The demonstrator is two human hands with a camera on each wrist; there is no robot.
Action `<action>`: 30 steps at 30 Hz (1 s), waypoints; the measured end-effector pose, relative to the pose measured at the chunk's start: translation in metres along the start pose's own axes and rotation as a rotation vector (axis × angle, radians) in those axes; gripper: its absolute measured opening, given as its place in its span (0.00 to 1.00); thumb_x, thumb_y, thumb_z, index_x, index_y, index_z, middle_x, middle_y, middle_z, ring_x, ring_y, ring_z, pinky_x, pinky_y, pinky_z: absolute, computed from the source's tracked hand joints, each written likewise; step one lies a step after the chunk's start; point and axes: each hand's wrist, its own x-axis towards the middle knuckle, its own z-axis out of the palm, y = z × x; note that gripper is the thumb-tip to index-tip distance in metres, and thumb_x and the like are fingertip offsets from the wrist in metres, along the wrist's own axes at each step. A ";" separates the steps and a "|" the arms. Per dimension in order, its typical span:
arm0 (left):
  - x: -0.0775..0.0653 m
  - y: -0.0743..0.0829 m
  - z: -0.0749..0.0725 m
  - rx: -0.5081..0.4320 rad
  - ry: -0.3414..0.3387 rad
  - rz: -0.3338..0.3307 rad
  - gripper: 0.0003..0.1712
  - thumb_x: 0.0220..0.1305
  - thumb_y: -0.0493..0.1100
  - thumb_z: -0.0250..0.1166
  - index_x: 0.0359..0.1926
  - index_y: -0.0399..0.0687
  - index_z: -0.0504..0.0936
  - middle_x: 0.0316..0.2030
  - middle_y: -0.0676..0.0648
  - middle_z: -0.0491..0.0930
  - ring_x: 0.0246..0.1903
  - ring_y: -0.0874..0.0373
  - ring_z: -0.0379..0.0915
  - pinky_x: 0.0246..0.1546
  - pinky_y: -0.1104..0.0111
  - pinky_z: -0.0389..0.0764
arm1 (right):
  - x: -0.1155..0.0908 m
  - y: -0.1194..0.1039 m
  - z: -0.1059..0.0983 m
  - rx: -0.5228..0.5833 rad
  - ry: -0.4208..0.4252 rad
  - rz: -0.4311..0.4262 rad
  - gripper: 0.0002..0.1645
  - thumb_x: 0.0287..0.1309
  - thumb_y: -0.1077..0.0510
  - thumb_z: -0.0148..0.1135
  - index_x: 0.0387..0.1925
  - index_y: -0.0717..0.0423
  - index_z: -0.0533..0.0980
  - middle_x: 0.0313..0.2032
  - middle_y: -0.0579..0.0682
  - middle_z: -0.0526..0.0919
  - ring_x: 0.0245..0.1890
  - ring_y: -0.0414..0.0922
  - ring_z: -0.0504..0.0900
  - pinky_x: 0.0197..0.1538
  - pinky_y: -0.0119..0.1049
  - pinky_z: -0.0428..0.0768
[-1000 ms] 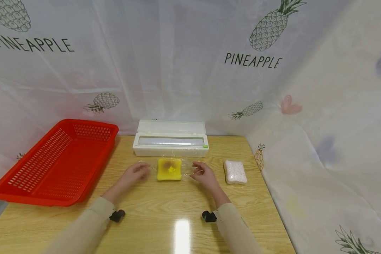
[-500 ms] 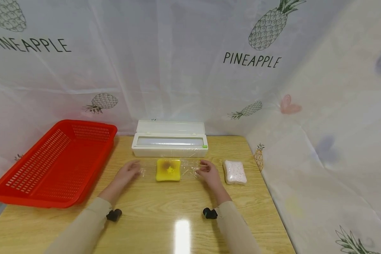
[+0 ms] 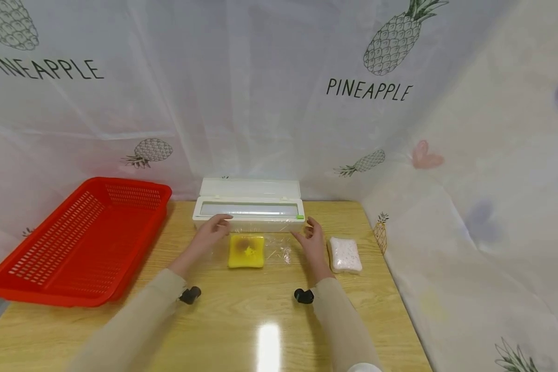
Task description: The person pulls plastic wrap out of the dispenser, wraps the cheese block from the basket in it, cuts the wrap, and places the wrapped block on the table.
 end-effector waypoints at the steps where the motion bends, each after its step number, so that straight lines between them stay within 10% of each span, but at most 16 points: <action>1: 0.004 0.003 0.005 -0.005 -0.008 0.004 0.23 0.71 0.42 0.58 0.64 0.41 0.72 0.48 0.42 0.76 0.45 0.48 0.74 0.44 0.57 0.77 | 0.004 0.002 0.002 -0.001 -0.006 0.007 0.46 0.59 0.54 0.69 0.72 0.57 0.55 0.66 0.57 0.62 0.63 0.56 0.63 0.63 0.51 0.66; 15: 0.062 0.028 0.055 0.267 -0.262 0.140 0.26 0.66 0.45 0.65 0.64 0.46 0.73 0.48 0.48 0.77 0.42 0.55 0.73 0.42 0.61 0.77 | 0.027 0.033 0.020 0.044 0.155 -0.035 0.35 0.53 0.58 0.74 0.58 0.67 0.71 0.50 0.64 0.78 0.48 0.54 0.78 0.48 0.30 0.78; 24: 0.102 0.037 0.081 0.471 -0.370 0.198 0.33 0.61 0.45 0.71 0.66 0.49 0.71 0.51 0.48 0.77 0.47 0.54 0.74 0.47 0.61 0.77 | 0.023 0.027 0.019 0.033 0.136 -0.044 0.31 0.54 0.60 0.73 0.56 0.70 0.72 0.49 0.66 0.79 0.49 0.57 0.79 0.49 0.32 0.78; 30: 0.133 0.046 0.100 0.772 -0.439 0.370 0.33 0.58 0.49 0.73 0.64 0.55 0.73 0.53 0.49 0.77 0.52 0.55 0.71 0.53 0.63 0.73 | 0.034 0.046 0.018 0.031 0.181 -0.067 0.31 0.51 0.58 0.75 0.55 0.65 0.75 0.47 0.62 0.81 0.47 0.54 0.80 0.52 0.41 0.79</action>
